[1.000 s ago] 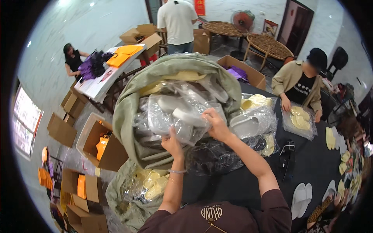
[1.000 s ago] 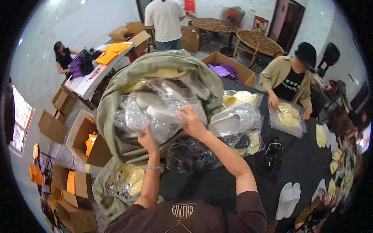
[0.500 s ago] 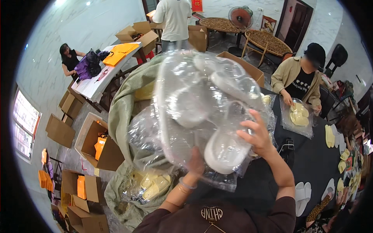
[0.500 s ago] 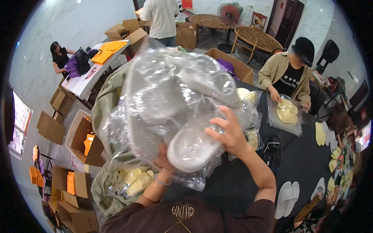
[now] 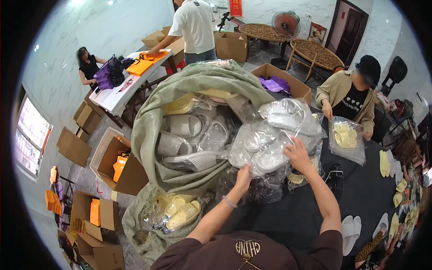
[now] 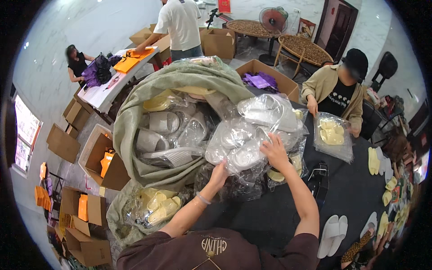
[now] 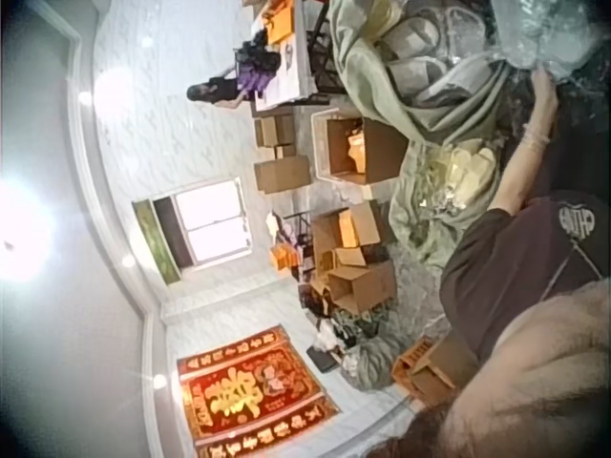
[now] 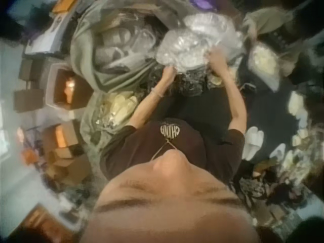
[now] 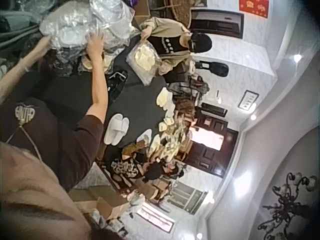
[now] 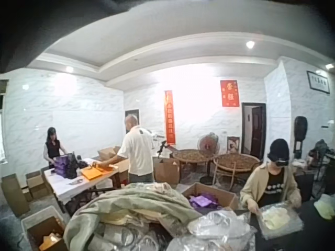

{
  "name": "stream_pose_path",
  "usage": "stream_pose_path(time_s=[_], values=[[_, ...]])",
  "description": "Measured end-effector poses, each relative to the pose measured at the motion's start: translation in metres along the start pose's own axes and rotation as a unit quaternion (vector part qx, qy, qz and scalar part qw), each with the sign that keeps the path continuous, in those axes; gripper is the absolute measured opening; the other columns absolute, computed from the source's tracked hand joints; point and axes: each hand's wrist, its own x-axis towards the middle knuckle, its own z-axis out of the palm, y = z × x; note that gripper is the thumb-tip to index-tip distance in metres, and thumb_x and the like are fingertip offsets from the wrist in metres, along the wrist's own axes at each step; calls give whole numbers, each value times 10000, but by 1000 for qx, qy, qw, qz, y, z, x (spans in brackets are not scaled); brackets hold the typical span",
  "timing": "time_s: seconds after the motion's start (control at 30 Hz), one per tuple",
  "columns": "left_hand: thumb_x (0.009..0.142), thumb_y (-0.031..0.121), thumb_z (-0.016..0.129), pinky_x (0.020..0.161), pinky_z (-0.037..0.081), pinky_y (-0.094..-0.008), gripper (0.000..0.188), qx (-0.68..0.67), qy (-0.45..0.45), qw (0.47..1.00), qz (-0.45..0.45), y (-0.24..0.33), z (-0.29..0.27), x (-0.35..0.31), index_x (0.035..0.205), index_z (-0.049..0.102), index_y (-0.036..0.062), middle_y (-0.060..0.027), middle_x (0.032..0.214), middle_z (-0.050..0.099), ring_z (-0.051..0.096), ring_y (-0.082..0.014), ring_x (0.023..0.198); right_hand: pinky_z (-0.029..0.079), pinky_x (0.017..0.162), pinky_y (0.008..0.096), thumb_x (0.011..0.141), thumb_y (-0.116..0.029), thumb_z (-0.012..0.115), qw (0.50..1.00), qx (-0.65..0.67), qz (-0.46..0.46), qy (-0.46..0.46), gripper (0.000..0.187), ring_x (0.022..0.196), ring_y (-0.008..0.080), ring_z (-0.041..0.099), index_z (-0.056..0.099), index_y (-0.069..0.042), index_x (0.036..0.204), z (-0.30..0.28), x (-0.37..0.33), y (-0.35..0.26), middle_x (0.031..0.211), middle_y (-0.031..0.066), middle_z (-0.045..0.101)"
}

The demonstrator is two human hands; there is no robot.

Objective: The person unpacks a large green sack filled with slippers and places them on a table. They then pick up pairs of white and black slippers, place them into clear plastic bags, and seal the bags. The person stacks the packaged slippers on the table while other workers in the background handle similar items.

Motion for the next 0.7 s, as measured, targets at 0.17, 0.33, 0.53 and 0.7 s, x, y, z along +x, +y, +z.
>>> stream_pose_path(time_s=[0.17, 0.33, 0.53, 0.7], values=[[932, 300, 501, 985, 394, -351, 471, 195, -91, 971, -103, 67, 13, -96, 1265, 438, -27, -110, 1218, 532, 503, -215, 1153, 322, 974, 497, 699, -114, 582, 997, 29, -73, 3, 219, 1195, 309, 399, 581, -171, 910, -26, -10, -18, 1006, 9, 508], [939, 289, 491, 946, 426, -343, 476, 263, -118, 954, -84, 67, -5, -100, 1271, 426, -46, -137, 1215, 523, 519, -218, 1121, 324, 936, 489, 699, -136, 584, 995, 27, -93, -28, 241, 1154, 283, 408, 573, -198, 932, -29, -18, -32, 988, 1, 500], [940, 286, 494, 864, 450, -311, 451, 300, -149, 938, -89, 51, -10, -92, 1252, 447, -36, -78, 1109, 560, 546, -165, 1001, 311, 932, 484, 633, -175, 667, 992, -11, -107, -66, 416, 1165, 264, 380, 558, -200, 1033, -7, -58, -50, 1044, 11, 470], [908, 321, 534, 814, 477, -350, 470, 606, -137, 783, 33, 82, -6, -115, 1234, 472, -12, -165, 1036, 631, 614, -276, 948, 326, 932, 464, 618, -177, 686, 980, 99, -71, -155, 503, 1153, 252, 408, 576, -178, 1109, -84, -20, -66, 1148, 29, 478]])
